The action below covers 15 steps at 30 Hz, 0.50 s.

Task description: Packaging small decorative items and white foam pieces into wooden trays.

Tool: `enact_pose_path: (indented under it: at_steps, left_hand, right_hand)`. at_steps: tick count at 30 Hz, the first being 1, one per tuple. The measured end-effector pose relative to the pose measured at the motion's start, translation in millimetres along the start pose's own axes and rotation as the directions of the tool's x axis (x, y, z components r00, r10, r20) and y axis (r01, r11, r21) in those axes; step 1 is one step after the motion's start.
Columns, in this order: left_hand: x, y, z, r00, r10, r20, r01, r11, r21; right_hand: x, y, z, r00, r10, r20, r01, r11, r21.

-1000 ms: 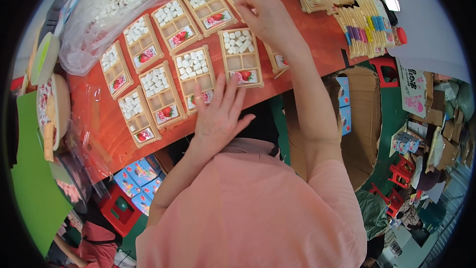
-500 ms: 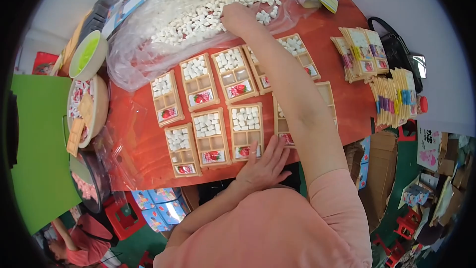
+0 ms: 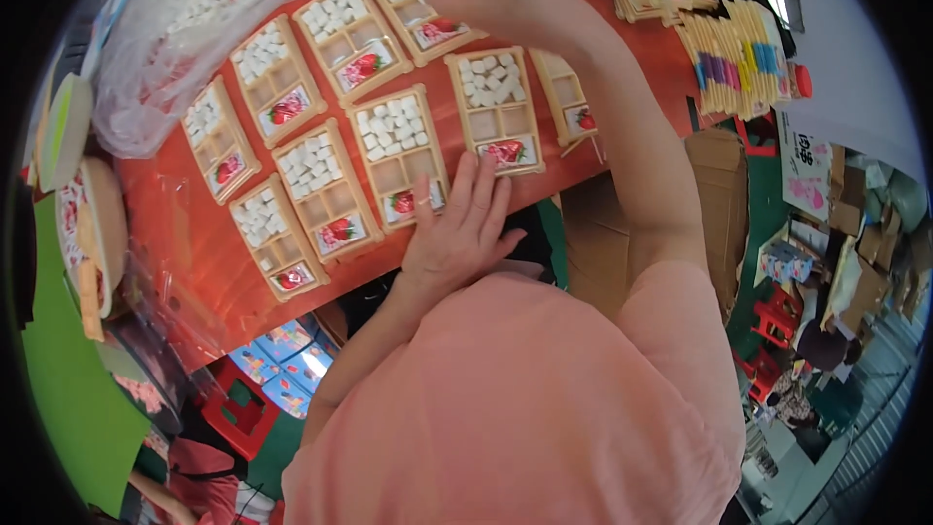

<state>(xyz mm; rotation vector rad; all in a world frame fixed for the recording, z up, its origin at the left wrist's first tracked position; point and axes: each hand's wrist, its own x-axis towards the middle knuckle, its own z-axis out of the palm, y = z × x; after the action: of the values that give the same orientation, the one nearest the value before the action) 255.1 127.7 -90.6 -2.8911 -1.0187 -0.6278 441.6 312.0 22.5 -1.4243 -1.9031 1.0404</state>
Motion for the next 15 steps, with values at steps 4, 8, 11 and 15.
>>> enact_pose_path:
  at_steps: [4,8,11,15]
  left_hand:
    - [-3.8,3.2,1.8,0.999,-0.039,0.025,0.040,0.999,-0.037]
    - [-4.1,6.6,3.2,0.999,-0.042,0.018,0.043,0.998,-0.048]
    - [-3.7,7.2,-1.9,0.998,-0.050,0.024,0.051,0.997,-0.051]
    - [-3.1,7.6,-3.5,0.997,-0.067,0.029,0.068,0.996,-0.057]
  right_hand:
    - [-72.5,22.4,22.1,0.980,0.196,-0.014,-0.193,0.975,0.110]
    - [-97.6,44.4,48.4,0.974,0.017,-0.227,-0.052,0.987,-0.149]
    - [-103.0,46.8,52.1,0.931,-0.070,-0.359,-0.043,0.954,-0.298]
    - [-110.8,46.1,49.9,0.910,-0.082,-0.407,-0.031,0.964,-0.264]
